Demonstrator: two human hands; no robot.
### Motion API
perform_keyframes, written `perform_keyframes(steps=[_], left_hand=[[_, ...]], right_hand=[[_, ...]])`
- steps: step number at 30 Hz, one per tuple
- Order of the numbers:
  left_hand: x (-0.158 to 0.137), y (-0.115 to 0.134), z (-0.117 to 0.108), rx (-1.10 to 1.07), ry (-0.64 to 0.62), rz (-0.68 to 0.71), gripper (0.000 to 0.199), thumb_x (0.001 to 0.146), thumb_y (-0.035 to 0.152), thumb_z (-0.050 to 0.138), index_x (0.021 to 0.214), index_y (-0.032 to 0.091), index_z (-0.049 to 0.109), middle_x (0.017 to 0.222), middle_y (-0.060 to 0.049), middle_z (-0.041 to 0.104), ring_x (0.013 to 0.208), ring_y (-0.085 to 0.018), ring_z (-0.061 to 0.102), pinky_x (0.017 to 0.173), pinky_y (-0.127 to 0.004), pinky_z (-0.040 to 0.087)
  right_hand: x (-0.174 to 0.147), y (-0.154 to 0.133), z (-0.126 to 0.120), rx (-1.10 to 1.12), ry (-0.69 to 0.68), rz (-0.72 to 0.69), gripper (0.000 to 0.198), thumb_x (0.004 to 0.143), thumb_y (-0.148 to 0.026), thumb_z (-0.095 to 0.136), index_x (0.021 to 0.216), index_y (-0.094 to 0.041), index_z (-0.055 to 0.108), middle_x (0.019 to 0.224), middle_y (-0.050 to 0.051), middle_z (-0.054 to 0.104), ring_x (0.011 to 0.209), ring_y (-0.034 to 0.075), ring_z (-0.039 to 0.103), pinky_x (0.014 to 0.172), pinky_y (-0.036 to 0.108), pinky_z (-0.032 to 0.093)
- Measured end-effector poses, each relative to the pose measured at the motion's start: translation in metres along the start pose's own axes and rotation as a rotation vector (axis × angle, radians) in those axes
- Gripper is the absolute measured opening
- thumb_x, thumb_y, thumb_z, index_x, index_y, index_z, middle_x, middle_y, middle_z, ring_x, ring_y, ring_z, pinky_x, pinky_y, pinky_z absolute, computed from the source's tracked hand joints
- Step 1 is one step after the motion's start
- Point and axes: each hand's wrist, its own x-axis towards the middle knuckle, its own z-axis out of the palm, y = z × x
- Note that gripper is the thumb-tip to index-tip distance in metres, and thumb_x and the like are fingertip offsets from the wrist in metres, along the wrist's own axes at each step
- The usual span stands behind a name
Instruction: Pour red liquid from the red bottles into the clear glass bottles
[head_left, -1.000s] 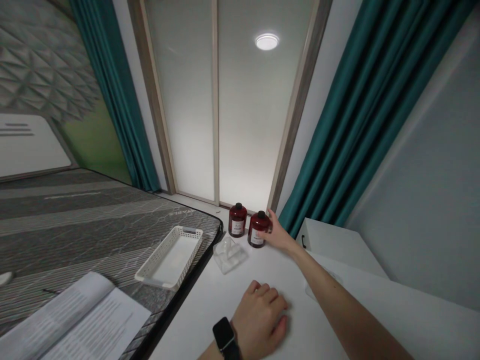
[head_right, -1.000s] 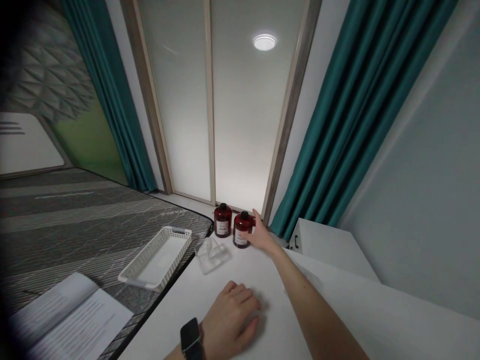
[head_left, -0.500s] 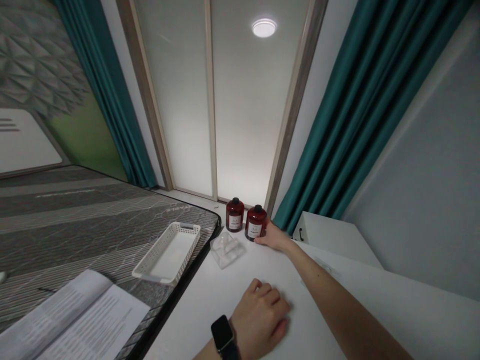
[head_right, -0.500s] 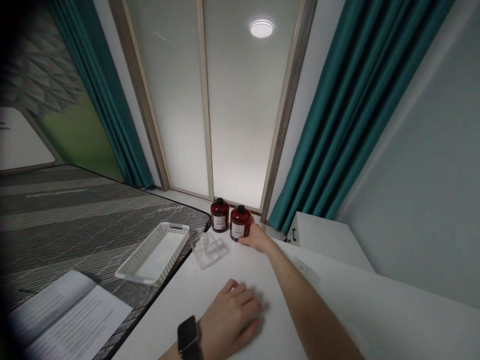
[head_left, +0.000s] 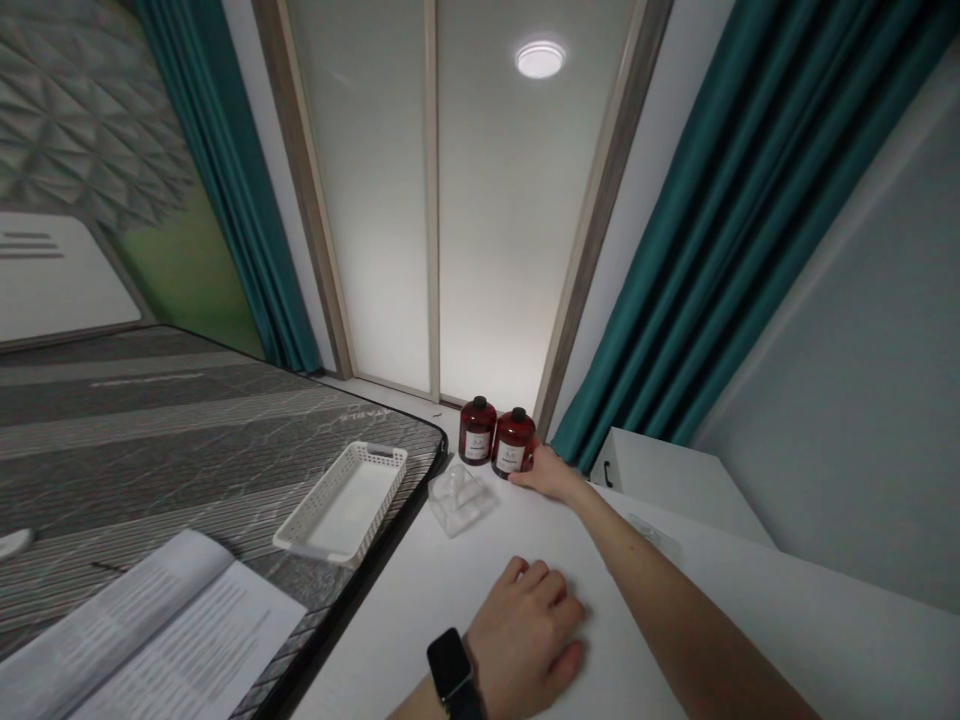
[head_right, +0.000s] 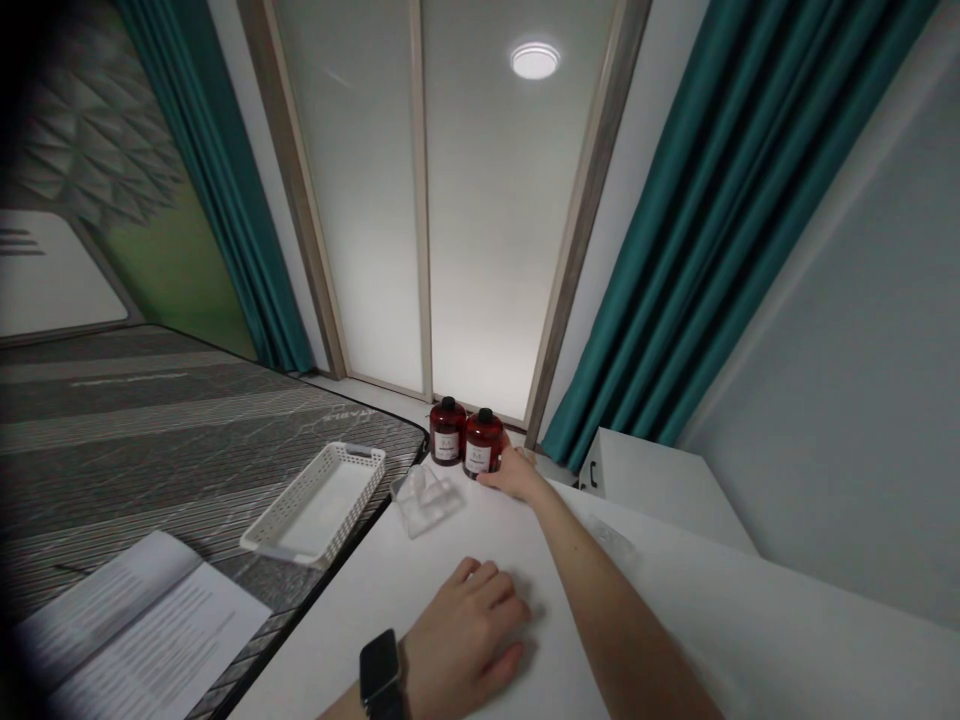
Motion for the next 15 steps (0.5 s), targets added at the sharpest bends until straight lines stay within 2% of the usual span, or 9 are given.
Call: perform_keyframes(steps=[5, 15], left_hand=[[0.0, -0.001, 0.0, 0.007, -0.005, 0.0, 0.016, 0.092, 0.034, 0.058, 0.102, 0.022, 0.057, 0.102, -0.004, 0.062, 0.097, -0.023, 0.056, 0.087, -0.039, 0.042], [0.0, -0.002, 0.002, 0.031, -0.025, 0.007, 0.017, 0.092, 0.036, 0.058, 0.101, 0.021, 0.057, 0.102, -0.004, 0.063, 0.098, -0.024, 0.057, 0.088, -0.041, 0.044]], right_hand=[[-0.003, -0.007, -0.002, -0.075, 0.002, 0.025, 0.078, 0.065, -0.034, 0.083, 0.132, -0.022, 0.045, 0.097, 0.004, 0.071, 0.091, 0.025, 0.064, 0.084, 0.038, 0.045], [-0.007, -0.017, -0.008, -0.155, -0.031, 0.05, 0.074, 0.068, -0.035, 0.079, 0.132, -0.018, 0.046, 0.102, 0.009, 0.071, 0.105, 0.032, 0.06, 0.088, 0.042, 0.043]])
